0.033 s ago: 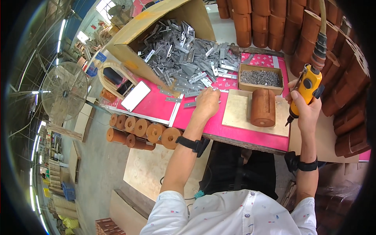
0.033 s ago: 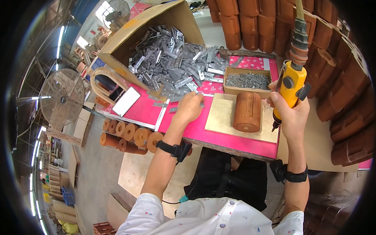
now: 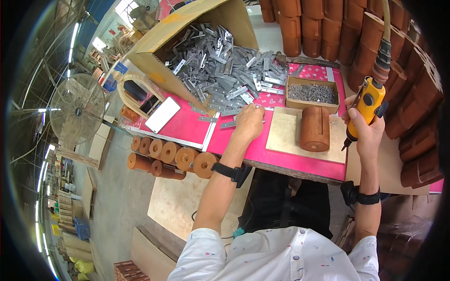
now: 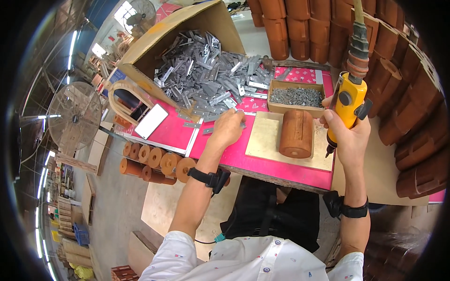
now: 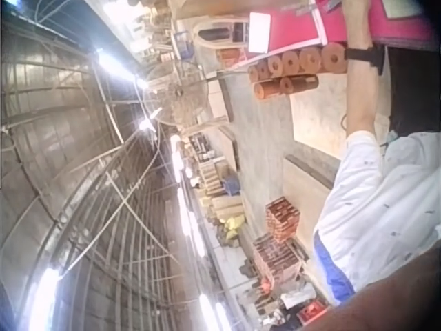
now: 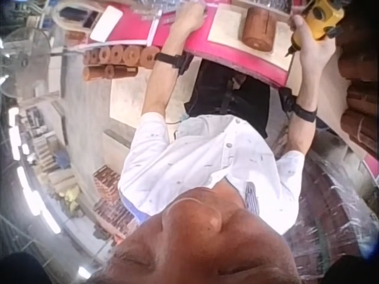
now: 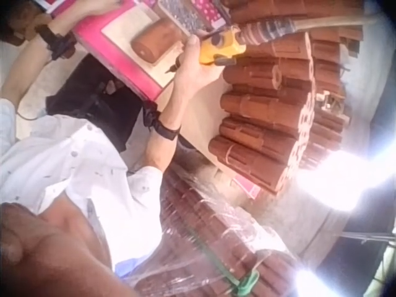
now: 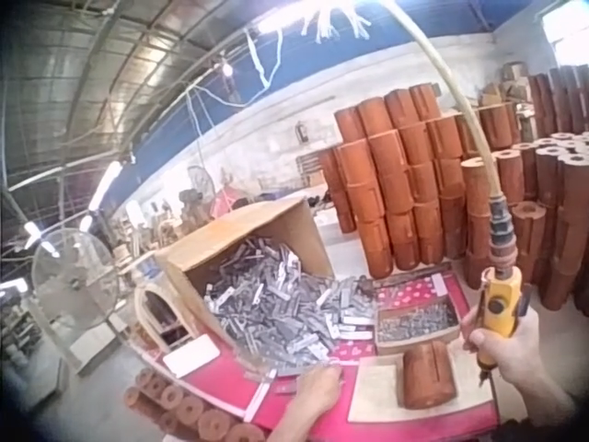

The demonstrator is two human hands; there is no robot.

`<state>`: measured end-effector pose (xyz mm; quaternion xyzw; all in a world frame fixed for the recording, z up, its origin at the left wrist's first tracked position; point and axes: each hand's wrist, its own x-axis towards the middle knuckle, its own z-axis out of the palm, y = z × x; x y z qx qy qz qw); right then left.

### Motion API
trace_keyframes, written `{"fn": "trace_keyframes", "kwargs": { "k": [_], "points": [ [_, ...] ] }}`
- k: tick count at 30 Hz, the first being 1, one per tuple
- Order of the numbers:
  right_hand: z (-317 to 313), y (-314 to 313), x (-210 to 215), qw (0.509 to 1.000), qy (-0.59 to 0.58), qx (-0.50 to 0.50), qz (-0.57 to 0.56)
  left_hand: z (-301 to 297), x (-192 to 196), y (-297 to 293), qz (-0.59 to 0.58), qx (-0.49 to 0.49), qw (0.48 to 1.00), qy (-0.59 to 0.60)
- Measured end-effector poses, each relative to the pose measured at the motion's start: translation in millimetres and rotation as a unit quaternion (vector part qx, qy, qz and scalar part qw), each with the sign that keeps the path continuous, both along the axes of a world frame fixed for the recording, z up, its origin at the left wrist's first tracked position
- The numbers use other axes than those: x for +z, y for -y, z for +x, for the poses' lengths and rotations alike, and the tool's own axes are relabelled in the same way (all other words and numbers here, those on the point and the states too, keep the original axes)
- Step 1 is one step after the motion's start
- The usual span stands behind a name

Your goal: The worker is attaching metal brackets to cylindrical wooden components using a pneumatic screwdriver.

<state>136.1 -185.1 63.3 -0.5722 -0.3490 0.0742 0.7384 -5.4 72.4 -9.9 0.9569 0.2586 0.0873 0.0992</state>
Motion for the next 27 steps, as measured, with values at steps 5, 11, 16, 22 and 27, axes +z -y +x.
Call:
{"fn": "trace_keyframes", "kwargs": {
  "k": [5, 11, 16, 22, 27],
  "points": [
    [-2, 0, 1, 1.0, 0.0, 0.002, 0.006, 8, -1, 2, 0.008, -0.016, 1.0, -0.011],
    [-4, -1, 2, 1.0, -0.001, 0.001, 0.008, 9, -3, -6, -0.021, -0.052, 0.997, 0.051],
    [-3, -1, -1, 1.0, -0.002, -0.002, 0.0, 3, -2, -5, 0.005, -0.023, 1.0, 0.006],
    [-1, 1, -2, 1.0, -0.007, -0.01, -0.003, 5, 10, -2, 0.01, 0.011, 1.0, -0.004],
    [0, 0, -2, 0.999, -0.012, -0.02, -0.025, 3, 36, 3, -0.019, -0.032, 0.995, 0.088]
  ]
}}
